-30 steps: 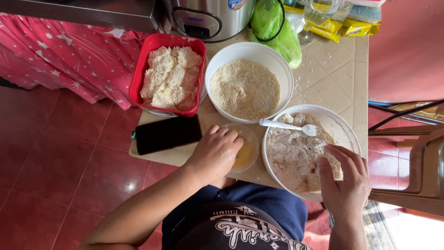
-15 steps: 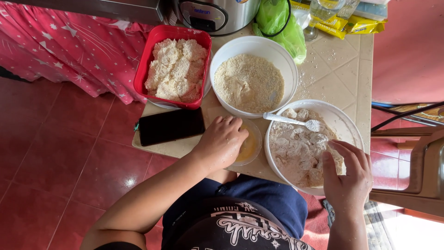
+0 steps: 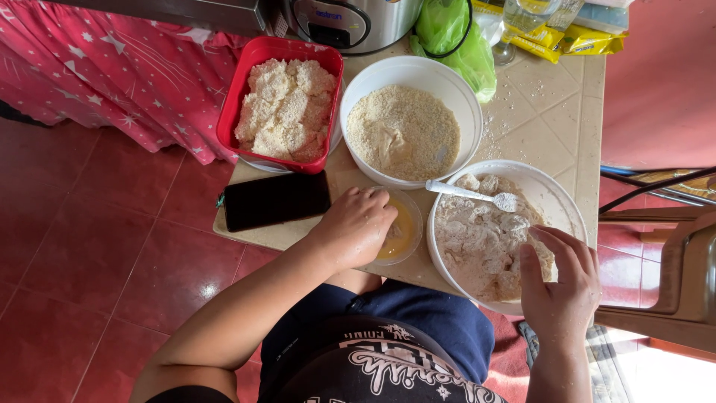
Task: The person is breading pieces of food by dipping them in a bowl of egg wash and then coating them in a bowl of flour before placing them in a storage container.
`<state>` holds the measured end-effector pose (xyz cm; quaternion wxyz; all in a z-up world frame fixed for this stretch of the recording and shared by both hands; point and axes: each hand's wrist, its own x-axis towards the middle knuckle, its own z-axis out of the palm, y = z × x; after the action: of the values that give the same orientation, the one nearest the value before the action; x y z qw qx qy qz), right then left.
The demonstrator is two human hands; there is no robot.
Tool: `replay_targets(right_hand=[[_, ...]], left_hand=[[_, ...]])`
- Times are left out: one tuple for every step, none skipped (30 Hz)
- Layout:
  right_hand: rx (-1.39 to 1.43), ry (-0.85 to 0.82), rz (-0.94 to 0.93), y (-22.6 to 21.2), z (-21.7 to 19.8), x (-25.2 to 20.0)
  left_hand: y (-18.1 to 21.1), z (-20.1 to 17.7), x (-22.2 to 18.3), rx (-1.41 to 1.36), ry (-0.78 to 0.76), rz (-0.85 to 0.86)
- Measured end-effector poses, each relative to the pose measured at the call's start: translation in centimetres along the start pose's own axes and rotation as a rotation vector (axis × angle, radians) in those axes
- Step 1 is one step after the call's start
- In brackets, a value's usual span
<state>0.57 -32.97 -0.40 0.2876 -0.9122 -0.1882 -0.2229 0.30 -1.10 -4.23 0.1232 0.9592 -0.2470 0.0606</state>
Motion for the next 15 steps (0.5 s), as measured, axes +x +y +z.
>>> replay_targets(right_hand=[[0.001,-0.001,-0.001,0.0,0.0,0.0],[-0.002,-0.001,0.003,0.0,0.0,0.0],[-0.004,-0.002,0.008,0.1,0.0,0.0],[-0.005,-0.001,0.01,0.1,0.0,-0.1],[-0.004,-0.001,0.009,0.1,0.0,-0.1],[-0.002,-0.002,0.008,0.1,0.0,-0.1],[-0.002,-0.002,0.009,0.1,0.0,-0.1],[-0.005,-0.002,0.01,0.1,0.0,-0.1],[-0.008,-0.002,0.011,0.1,0.0,0.0],[-0.009,-0.003,0.011,0.1,0.0,0.0],[-0.007,-0.008,0.016,0.1,0.0,-0.1],[-0.006,-0.012,0.021,0.1,0.0,0.0],[-0.007,-0.011,0.02,0.0,0.0,0.0],[-0.002,-0.011,0.018,0.0,0.0,0.0],[0.004,-0.01,0.016,-0.1,0.0,0.1]], left_hand=[[0.1,0.1,0.0,0.0,0.0,-0.002],[0.2,0.2,0.1,0.025,0.001,0.0],[0.3,0.3,0.1,0.05,0.001,0.002],[0.3,0.3,0.2,0.05,0.001,0.003],[0.4,0.3,0.4,0.05,-0.002,0.005],[0.5,0.3,0.5,0.051,-0.004,0.006],[0.3,0.7,0.4,0.051,-0.005,0.007],[0.2,1.2,0.4,0.052,-0.018,0.022],[0.0,1.7,0.4,0.053,-0.031,0.037],[0.1,1.2,0.4,0.052,-0.032,0.037],[0.2,0.7,0.4,0.03,-0.051,0.031],[0.3,0.2,0.5,0.008,-0.068,0.025],[0.3,-0.1,0.6,0.007,-0.067,0.026],[0.3,-0.5,0.8,-0.093,-0.17,-0.039],[0.4,-0.9,0.9,-0.193,-0.273,-0.105]])
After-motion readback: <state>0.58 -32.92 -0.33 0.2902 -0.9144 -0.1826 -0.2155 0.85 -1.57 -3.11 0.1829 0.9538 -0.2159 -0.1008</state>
